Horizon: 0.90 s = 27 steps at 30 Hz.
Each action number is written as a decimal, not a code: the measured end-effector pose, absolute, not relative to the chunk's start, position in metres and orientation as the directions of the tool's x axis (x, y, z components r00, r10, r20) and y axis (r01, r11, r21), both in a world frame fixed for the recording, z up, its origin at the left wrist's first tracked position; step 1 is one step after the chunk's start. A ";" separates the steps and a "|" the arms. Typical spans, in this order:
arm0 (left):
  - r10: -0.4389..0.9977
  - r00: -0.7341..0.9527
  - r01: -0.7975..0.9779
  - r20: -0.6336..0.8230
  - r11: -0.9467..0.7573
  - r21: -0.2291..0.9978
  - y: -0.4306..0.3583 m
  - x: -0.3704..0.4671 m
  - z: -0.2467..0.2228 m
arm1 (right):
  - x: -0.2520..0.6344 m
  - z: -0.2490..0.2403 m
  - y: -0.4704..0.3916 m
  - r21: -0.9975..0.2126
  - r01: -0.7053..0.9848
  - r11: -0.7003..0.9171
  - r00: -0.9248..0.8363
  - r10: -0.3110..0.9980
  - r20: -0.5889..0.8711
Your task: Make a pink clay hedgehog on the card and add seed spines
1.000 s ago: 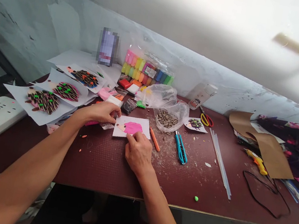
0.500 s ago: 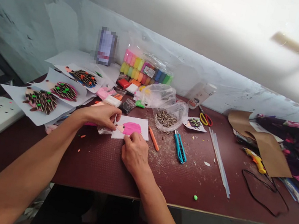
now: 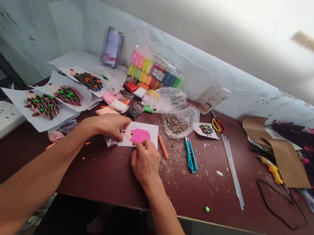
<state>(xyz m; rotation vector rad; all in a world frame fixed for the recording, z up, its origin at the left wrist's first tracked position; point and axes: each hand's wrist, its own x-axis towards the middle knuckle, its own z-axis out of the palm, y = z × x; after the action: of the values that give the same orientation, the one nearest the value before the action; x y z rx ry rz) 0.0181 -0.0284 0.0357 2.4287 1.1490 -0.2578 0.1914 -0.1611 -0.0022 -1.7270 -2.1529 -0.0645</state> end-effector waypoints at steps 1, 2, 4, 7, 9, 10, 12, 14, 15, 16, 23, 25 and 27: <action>0.689 0.636 0.771 -0.348 -0.557 0.308 -0.029 0.018 0.036 | 0.192 -0.002 -0.161 -0.200 0.952 0.233 -0.160 0.932 0.325; 0.689 0.635 0.773 -0.350 -0.555 0.309 -0.029 0.018 0.036 | 0.193 -0.002 -0.161 -0.198 0.953 0.229 -0.155 0.931 0.331; 0.688 0.634 0.773 -0.353 -0.552 0.311 -0.029 0.019 0.037 | 0.194 -0.001 -0.160 -0.188 0.949 0.253 -0.179 0.924 0.338; 0.681 0.642 0.767 -0.353 -0.559 0.316 -0.029 0.019 0.036 | 0.193 -0.001 -0.160 -0.146 0.941 0.305 -0.246 0.913 0.325; 0.679 0.644 0.765 -0.353 -0.561 0.317 -0.028 0.018 0.035 | 0.192 -0.001 -0.160 -0.107 0.942 0.318 -0.274 0.913 0.304; 0.679 0.644 0.764 -0.352 -0.561 0.318 -0.028 0.018 0.035 | 0.191 -0.001 -0.160 -0.089 0.944 0.318 -0.281 0.914 0.294; 0.682 0.642 0.766 -0.351 -0.559 0.317 -0.028 0.018 0.035 | 0.191 -0.001 -0.160 -0.064 0.946 0.317 -0.288 0.916 0.280; 0.682 0.641 0.767 -0.352 -0.559 0.314 -0.029 0.019 0.036 | 0.191 -0.001 -0.160 -0.064 0.944 0.323 -0.294 0.913 0.284; 0.681 0.642 0.767 -0.352 -0.561 0.312 -0.029 0.019 0.036 | 0.192 -0.002 -0.160 -0.076 0.942 0.326 -0.292 0.910 0.294; 0.680 0.643 0.766 -0.352 -0.563 0.311 -0.029 0.019 0.037 | 0.193 -0.002 -0.160 -0.093 0.940 0.327 -0.285 0.908 0.308; 0.676 0.644 0.765 -0.358 -0.554 0.329 -0.030 0.019 0.038 | 0.195 -0.002 -0.162 -0.091 0.930 0.357 -0.303 0.882 0.362; 0.679 0.643 0.765 -0.354 -0.551 0.333 -0.030 0.019 0.038 | 0.193 -0.004 -0.163 -0.039 0.926 0.376 -0.339 0.872 0.353; 0.684 0.641 0.766 -0.348 -0.549 0.333 -0.030 0.019 0.037 | 0.191 -0.005 -0.165 0.007 0.925 0.381 -0.361 0.869 0.338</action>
<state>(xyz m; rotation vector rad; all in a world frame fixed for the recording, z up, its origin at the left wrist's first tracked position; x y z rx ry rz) 0.0190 -0.0303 0.0373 2.4066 1.1380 -0.2445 0.1911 -0.1653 -0.0052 -1.5818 -2.3652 -0.2833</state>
